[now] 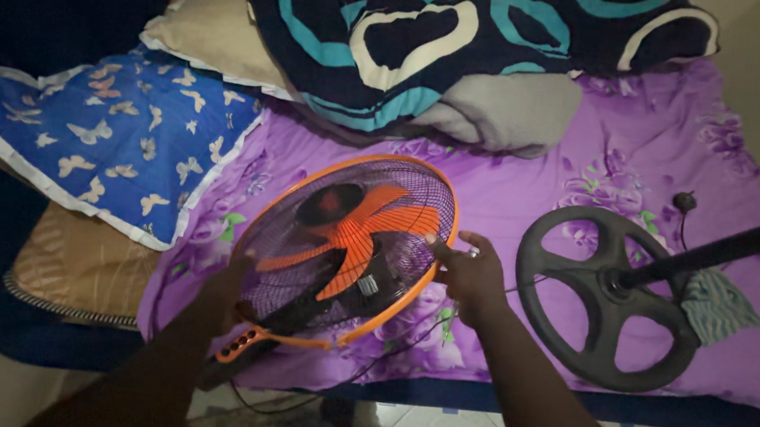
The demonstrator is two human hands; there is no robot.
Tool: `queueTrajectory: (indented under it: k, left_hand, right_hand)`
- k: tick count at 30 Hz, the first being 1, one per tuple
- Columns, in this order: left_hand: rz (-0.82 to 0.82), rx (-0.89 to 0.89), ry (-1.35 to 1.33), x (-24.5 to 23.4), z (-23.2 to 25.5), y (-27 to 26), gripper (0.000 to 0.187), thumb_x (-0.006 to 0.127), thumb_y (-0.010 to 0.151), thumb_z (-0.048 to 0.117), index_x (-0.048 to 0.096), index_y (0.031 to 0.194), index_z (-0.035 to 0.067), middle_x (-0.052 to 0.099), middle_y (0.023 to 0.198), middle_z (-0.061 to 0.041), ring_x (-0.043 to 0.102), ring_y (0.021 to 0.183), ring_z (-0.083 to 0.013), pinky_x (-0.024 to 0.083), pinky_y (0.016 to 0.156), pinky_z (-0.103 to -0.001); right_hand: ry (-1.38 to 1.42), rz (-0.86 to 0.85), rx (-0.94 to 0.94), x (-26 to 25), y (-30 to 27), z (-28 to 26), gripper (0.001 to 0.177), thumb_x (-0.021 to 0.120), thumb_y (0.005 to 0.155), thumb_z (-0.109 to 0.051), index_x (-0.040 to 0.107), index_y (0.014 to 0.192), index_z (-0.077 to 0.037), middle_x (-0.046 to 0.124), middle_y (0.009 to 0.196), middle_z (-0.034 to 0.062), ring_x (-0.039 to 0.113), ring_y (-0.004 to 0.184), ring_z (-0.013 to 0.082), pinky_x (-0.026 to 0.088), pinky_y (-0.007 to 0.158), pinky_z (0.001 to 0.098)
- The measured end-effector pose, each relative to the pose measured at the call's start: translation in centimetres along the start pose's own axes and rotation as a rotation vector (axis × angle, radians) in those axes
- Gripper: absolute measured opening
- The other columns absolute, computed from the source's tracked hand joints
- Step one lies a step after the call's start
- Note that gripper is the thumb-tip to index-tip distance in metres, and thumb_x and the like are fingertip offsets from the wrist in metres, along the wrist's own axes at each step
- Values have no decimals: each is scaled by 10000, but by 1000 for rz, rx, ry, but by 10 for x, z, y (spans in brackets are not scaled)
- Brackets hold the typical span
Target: The person assembles a small orange electric fan by attaching the front protective cage to the fan head. They align the cage, press it into place, and use a screwdriver to tighten a screw at the bottom to secure the assembly.
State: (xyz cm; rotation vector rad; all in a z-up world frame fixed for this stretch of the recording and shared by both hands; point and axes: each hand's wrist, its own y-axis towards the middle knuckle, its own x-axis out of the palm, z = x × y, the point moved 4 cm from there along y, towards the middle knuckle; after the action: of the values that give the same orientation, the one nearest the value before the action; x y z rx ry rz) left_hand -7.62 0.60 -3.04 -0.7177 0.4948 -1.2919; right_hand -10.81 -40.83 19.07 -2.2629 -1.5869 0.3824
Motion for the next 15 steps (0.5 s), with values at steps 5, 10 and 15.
queueTrajectory:
  k: [5,10,15]
  left_hand:
    - [63,-41,91,-7,2,12,737,761,795,641,639,1264,86,630,1012,-97,507,645,-228,435,588,-412]
    - [-286,-40,-125,2,22,28,534,778,842,462,644,1106,18,680,879,-123,630,697,-270,556,666,-430]
    - [34,17,230,-22,24,22,428,757,942,422,647,1055,23,499,885,-64,480,747,-223,419,652,-397]
  right_hand:
    - [-54,-37,141,-7,17,6,420,674,917,-353,627,1187,-35,730,976,133,726,731,194,325,446,288]
    - [-148,-101,159,-18,46,6,495,540,1040,-393,612,1118,90,733,1027,212,711,755,267,479,517,315]
    - [-670,-279,-176,-22,61,-5,309,478,1037,-249,599,1214,-26,774,1002,158,783,796,224,615,653,293]
